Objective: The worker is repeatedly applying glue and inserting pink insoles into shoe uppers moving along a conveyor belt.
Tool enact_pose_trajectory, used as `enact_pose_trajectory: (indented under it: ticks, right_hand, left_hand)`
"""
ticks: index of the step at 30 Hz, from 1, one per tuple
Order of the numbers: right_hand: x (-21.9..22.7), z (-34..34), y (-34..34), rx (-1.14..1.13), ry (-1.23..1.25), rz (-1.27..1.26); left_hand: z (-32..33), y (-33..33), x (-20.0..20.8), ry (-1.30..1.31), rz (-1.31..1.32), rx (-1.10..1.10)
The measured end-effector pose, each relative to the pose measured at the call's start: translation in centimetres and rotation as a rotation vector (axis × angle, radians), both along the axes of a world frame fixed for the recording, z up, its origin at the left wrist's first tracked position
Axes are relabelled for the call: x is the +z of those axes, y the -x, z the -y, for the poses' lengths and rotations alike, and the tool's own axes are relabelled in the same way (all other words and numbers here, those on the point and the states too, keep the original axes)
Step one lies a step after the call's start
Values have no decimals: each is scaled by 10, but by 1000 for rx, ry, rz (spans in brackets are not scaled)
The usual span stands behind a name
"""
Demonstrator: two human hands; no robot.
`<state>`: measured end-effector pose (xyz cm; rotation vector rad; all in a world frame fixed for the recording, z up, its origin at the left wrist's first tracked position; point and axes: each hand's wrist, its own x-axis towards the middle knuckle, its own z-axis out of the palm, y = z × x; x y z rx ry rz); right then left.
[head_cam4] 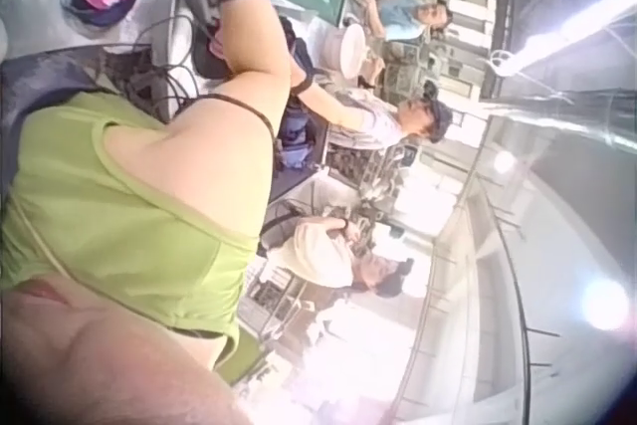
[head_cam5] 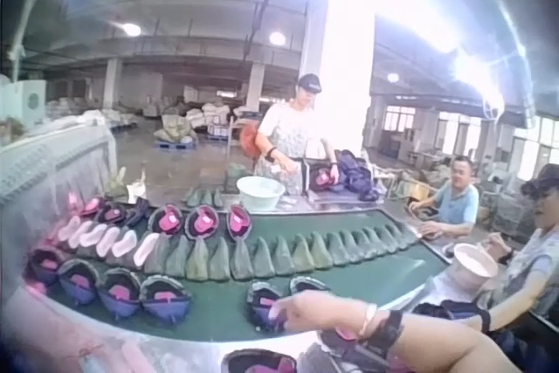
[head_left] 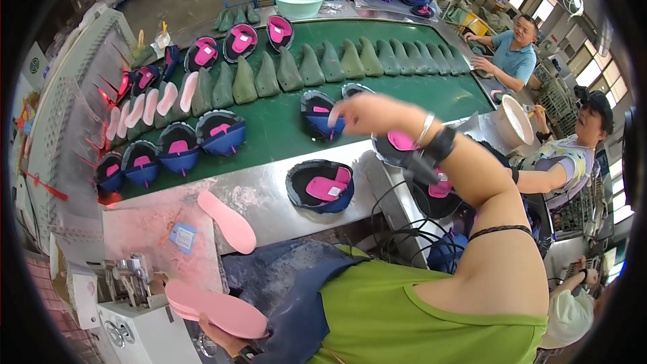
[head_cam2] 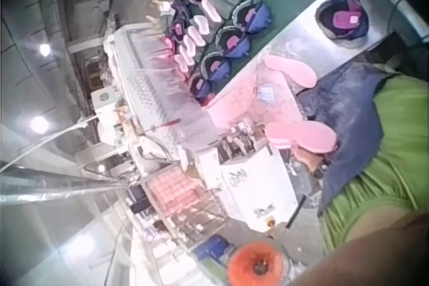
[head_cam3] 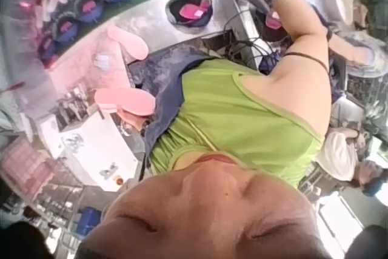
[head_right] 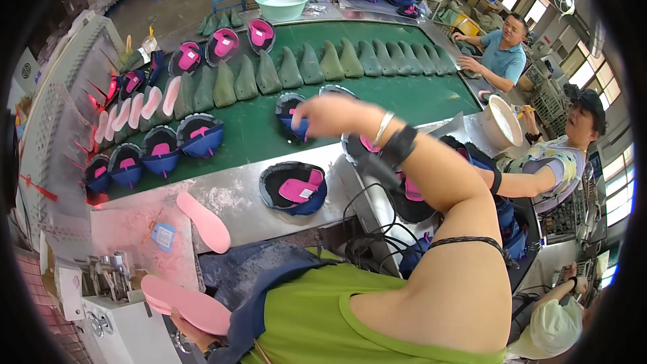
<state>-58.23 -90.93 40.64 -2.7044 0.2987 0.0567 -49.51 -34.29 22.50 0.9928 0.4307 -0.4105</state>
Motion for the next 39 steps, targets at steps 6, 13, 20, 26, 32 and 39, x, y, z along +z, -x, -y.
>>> enact_pose_trajectory:
  ticks: [6, 13, 20, 26, 32, 39]
  right_hand:
    - [24, 110, 84, -490, 289, -538]
    - [-45, 116, 153, -765, 113, -650]
    - [-57, 91, 185, -670, -54, -709]
    - [-110, 52, 234, -274, 509, -416]
    - [-147, 62, 252, -204, 625, -279]
    - [-24, 93, 176, -126, 224, -311]
  left_hand:
    - [-4, -1, -7, -35, 0, -61]
    - [-9, 2, -8, 44, 34, -90]
    - [-3, 9, -1, 10, 39, -70]
    - [0, 7, -4, -67, 39, -55]
    - [-8, 10, -15, -42, 44, -10]
    - [-18, 12, -21, -15, 126, 11]
